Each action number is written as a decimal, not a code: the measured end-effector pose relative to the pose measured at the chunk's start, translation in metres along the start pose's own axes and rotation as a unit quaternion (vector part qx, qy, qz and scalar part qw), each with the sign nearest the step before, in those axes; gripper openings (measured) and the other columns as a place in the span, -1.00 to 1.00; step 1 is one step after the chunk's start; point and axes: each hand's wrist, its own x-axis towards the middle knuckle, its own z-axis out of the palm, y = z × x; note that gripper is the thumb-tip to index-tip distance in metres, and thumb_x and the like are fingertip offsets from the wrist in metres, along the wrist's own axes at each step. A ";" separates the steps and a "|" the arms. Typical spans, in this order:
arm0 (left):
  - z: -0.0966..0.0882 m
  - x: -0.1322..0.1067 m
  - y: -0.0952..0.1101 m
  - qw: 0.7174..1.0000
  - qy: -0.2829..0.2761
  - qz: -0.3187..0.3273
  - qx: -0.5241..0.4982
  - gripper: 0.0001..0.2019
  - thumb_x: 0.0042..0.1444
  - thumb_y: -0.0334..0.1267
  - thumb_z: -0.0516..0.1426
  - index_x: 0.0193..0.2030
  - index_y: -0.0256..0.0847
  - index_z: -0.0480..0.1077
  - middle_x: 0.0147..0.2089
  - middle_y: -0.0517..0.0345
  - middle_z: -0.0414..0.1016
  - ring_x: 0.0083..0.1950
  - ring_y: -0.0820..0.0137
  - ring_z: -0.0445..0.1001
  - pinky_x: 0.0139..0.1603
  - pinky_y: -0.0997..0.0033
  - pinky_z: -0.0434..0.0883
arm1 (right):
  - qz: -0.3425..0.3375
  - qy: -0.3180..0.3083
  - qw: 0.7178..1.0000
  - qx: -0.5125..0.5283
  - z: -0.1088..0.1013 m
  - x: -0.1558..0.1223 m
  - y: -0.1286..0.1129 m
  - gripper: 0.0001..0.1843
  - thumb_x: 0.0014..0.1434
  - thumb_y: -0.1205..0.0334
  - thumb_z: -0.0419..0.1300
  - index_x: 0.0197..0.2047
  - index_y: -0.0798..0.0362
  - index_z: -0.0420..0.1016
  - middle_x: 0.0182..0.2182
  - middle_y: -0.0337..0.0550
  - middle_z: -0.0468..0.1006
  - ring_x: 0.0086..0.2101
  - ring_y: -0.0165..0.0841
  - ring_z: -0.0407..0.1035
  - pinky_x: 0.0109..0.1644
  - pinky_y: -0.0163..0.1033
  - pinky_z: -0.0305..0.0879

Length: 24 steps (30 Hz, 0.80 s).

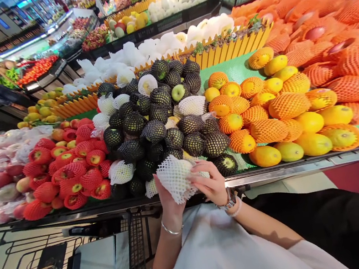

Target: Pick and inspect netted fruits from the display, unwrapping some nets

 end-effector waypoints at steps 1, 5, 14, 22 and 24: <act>0.003 -0.002 0.002 1.000 0.013 -0.007 -0.011 -0.33 0.03 0.37 0.11 0.00 -0.18 0.50 0.07 -0.04 0.51 0.10 0.12 0.47 0.17 0.05 0.42 | -0.006 0.018 1.000 0.001 -0.001 0.000 -0.001 -0.76 0.25 0.35 0.18 -0.05 -0.06 0.57 -0.25 -0.10 0.49 -0.16 -0.28 0.43 0.03 0.04 0.43; 0.010 -0.014 0.008 0.997 0.067 -0.013 -0.028 -0.43 0.05 0.33 0.14 -0.05 -0.09 0.53 0.09 0.10 0.51 0.22 0.16 0.40 0.26 0.11 0.37 | -0.039 0.056 0.998 0.009 -0.005 -0.004 -0.001 -0.68 0.26 0.41 0.10 -0.06 -0.14 0.57 -0.41 -0.21 0.44 -0.35 -0.36 0.39 -0.03 0.03 0.42; 0.015 -0.018 0.002 0.988 0.080 0.118 0.053 -0.26 -0.21 0.04 0.40 0.17 -0.05 0.37 0.16 0.01 0.44 0.19 0.15 0.42 0.21 0.17 0.40 | 0.096 0.045 0.994 0.040 -0.024 0.005 -0.005 -0.65 0.33 0.25 -0.09 0.02 -0.03 0.47 -0.13 -0.03 0.51 -0.07 -0.18 0.41 0.08 0.12 0.32; 0.028 -0.028 -0.026 0.969 -0.015 0.212 0.126 -0.28 -0.13 -0.13 0.42 0.20 0.11 0.30 0.09 0.15 0.44 0.01 0.34 0.47 -0.01 0.43 0.46 | 0.052 -0.017 0.998 0.033 0.005 0.015 -0.014 -0.45 0.31 -0.22 -0.02 0.09 0.01 0.43 0.07 0.08 0.40 0.11 -0.06 0.33 0.16 0.13 0.32; 0.029 -0.030 -0.028 0.973 -0.019 0.193 0.127 -0.34 -0.09 -0.08 0.39 0.19 0.08 0.33 0.11 0.14 0.42 0.03 0.35 0.46 0.01 0.45 0.45 | 0.034 0.025 0.998 0.048 0.012 0.010 -0.007 -0.49 0.31 -0.20 -0.03 -0.03 0.03 0.47 -0.10 0.03 0.46 -0.04 -0.13 0.42 0.02 0.04 0.41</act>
